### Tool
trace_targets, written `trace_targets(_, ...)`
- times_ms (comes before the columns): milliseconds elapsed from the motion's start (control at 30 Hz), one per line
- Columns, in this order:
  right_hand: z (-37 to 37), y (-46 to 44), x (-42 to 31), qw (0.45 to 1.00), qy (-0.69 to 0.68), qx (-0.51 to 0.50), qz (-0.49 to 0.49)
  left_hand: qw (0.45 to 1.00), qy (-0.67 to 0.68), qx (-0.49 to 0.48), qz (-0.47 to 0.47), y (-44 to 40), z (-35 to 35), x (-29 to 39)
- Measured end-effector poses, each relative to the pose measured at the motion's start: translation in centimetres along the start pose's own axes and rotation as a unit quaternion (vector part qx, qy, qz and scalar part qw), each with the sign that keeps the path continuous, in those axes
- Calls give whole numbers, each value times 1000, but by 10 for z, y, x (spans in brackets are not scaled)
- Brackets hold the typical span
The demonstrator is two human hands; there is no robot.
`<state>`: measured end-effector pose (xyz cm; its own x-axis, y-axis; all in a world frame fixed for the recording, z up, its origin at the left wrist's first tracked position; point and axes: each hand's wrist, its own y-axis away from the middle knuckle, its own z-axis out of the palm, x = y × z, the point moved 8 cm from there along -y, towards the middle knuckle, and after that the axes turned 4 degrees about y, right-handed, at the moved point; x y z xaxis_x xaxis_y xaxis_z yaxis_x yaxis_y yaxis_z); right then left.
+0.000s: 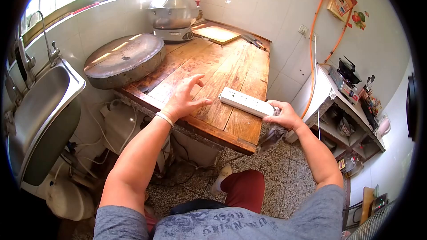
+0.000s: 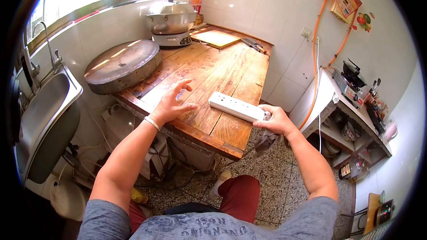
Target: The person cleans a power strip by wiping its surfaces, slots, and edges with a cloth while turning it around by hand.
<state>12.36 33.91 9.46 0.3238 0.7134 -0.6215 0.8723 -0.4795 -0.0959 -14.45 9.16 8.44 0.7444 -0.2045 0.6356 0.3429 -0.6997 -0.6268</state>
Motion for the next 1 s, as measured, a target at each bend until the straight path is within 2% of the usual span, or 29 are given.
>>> trace_targets(33,1,1,-2,1000,1,1,-1,1000,-5,-2,10,0,0,1)
trace_targets(100,-3,5,-21,995,17,49,-90,1000,-10,-1,20,0,1,1)
trace_targets(133,-1,5,-25,994,18,48,-93,999,-34,-10,35,0,3,3)
trace_targets(200,1,16,-59,958,137,120,-221,997,-59,-19,47,1,3,8)
trace_targets(233,6,20,-68,943,174,129,-252,997,-50,-41,30,1,7,7)
trace_targets(333,15,22,-87,922,235,137,-275,996,-56,-75,13,1,11,6)
trace_targets(400,17,22,-96,920,242,123,-282,985,-132,-100,54,1,18,8)
trace_targets(467,25,18,-100,922,237,54,-300,985,-124,-108,45,4,19,10)
trace_targets(633,21,14,-91,929,222,42,-293,987,-116,-99,47,4,18,23)
trace_targets(700,15,15,-88,931,215,47,-290,986,-101,-129,-13,3,18,21)
trace_targets(767,-3,11,-74,973,97,84,-191,986,-104,-130,-15,2,19,18)
trace_targets(800,-8,9,-72,973,97,85,-190,985,-107,-131,-19,3,19,15)
trace_targets(900,-21,-7,-55,996,14,51,-73,985,-120,-122,14,2,20,14)
trace_targets(933,-22,-8,-59,996,14,51,-72,985,-119,-122,14,2,20,12)
trace_targets(1000,-25,-4,-96,975,39,98,-194,984,-124,-126,21,1,21,12)
